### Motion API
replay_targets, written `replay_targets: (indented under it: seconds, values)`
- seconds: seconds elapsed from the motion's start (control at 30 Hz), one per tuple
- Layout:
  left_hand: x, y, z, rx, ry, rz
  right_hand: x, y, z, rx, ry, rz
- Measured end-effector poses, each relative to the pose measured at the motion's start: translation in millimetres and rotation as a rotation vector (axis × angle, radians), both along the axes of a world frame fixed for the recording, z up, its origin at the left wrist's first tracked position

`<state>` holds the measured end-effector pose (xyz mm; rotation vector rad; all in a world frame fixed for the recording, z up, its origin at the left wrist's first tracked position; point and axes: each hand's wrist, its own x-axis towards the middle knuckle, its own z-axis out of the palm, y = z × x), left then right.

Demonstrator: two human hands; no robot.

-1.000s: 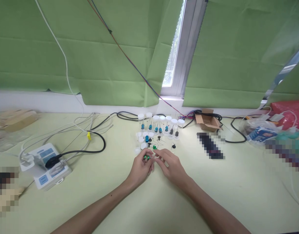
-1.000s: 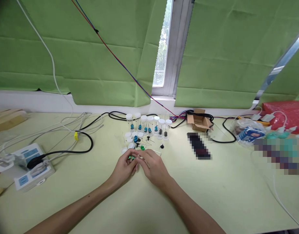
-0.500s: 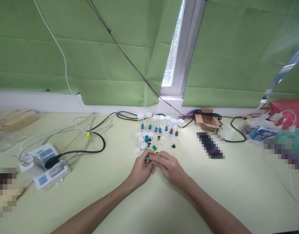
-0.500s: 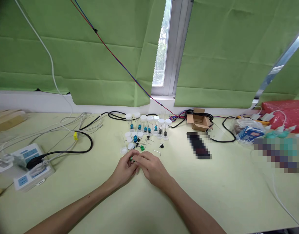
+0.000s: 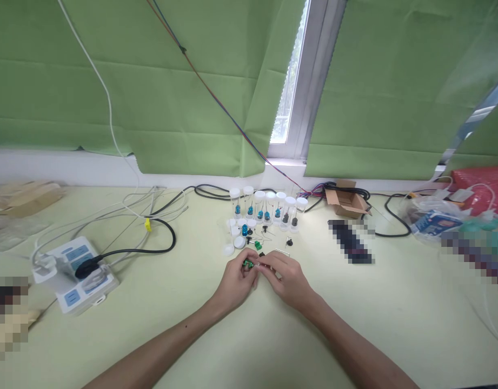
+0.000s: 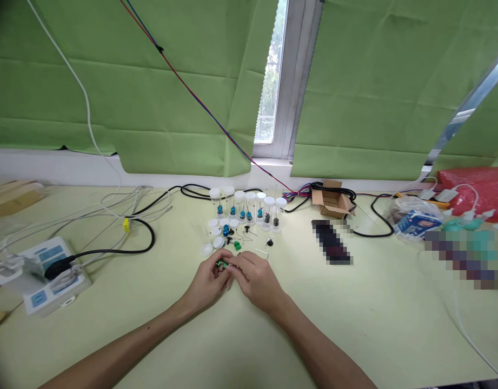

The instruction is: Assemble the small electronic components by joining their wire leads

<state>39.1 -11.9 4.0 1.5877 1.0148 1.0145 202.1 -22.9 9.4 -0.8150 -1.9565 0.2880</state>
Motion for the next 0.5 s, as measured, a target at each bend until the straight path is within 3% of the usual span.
replay_targets:
  seconds: [0.5]
  values:
    - [-1.2,1.2,-2.9,-0.009,0.009,0.007,-2.8,-3.2,1.3,0.022,0.013,-0.042]
